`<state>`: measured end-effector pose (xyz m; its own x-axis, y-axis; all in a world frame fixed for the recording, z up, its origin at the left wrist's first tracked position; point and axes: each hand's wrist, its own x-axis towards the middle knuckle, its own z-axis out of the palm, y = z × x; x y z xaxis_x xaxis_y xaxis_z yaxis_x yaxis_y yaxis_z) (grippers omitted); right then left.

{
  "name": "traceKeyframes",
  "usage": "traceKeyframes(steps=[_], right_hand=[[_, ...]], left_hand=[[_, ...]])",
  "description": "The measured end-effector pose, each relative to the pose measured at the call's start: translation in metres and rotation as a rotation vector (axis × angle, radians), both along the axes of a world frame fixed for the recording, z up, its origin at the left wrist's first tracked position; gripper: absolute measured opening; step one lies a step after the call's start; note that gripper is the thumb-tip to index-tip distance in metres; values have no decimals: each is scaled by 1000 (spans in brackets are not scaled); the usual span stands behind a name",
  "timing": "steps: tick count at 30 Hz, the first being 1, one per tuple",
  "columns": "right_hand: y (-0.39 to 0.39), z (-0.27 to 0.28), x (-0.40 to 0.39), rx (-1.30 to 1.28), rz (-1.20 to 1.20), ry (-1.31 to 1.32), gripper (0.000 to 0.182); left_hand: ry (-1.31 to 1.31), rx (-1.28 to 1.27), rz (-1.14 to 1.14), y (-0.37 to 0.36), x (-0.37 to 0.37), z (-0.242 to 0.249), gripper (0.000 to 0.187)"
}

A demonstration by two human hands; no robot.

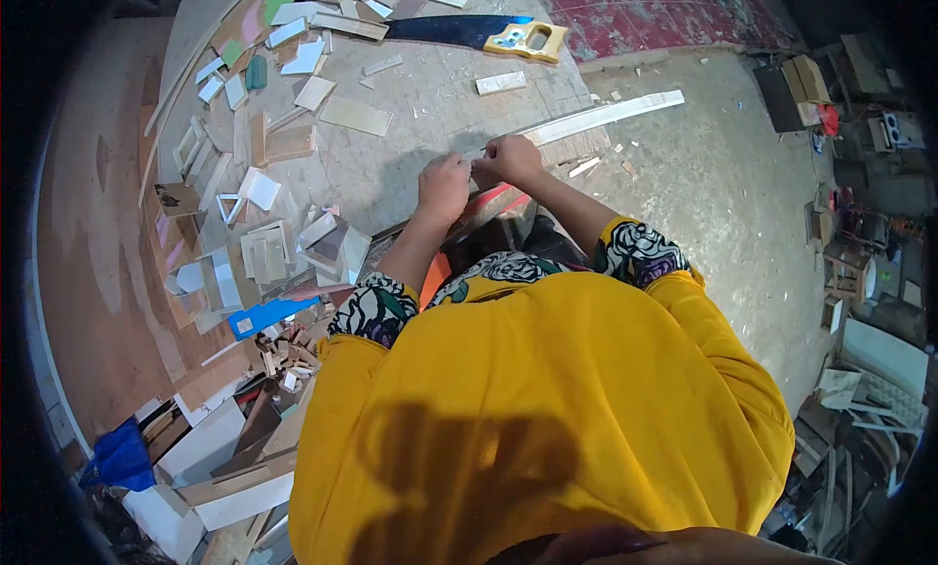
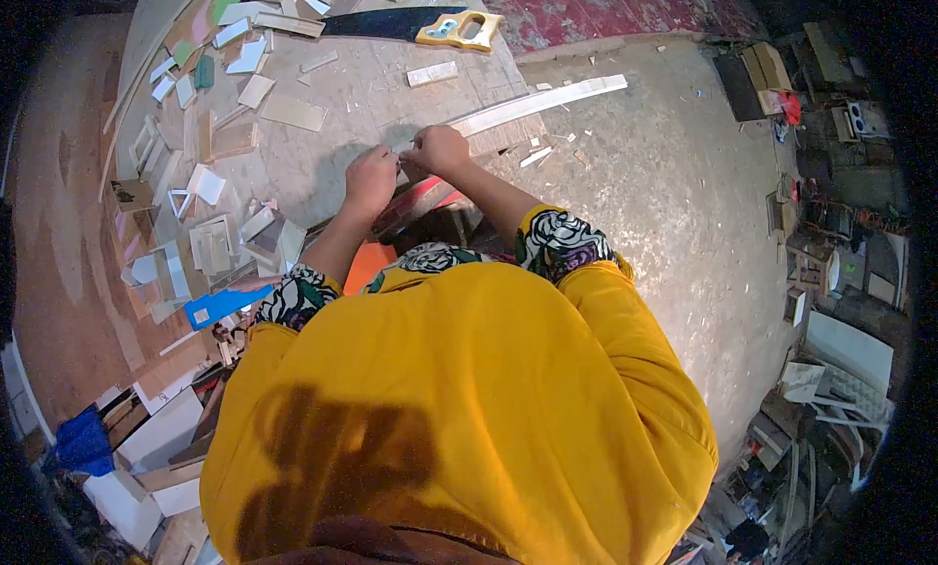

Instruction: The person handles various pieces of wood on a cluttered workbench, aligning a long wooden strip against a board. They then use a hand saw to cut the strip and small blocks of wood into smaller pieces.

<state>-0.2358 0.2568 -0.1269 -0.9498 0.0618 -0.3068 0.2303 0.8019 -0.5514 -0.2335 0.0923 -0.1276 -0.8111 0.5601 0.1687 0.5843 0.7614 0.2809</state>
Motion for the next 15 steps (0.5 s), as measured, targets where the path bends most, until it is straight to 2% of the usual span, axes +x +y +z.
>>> traceKeyframes(steps=[4,6,7,10,11,13,15], right_hand=[[33,-1,-31,13,152,6,29],[50,5,-54,122,60,289,25],[56,19,-62,192,100,317,26],[61,14,-92,437,283,641,21],[62,12,-97,432,286,642,21],[53,37,-108,540,487,208,21],[38,27,-133,480,489,148,22]], left_hand=[[31,-60,-19,3,-1,0,8],[40,-75,-26,5,4,1,8],[36,-71,-31,6,3,1,8],[-5,-80,-35,6,2,1,8],[-40,-89,-38,6,2,1,8],[-55,-92,-28,9,5,15,7],[-75,-93,-17,9,6,19,7]])
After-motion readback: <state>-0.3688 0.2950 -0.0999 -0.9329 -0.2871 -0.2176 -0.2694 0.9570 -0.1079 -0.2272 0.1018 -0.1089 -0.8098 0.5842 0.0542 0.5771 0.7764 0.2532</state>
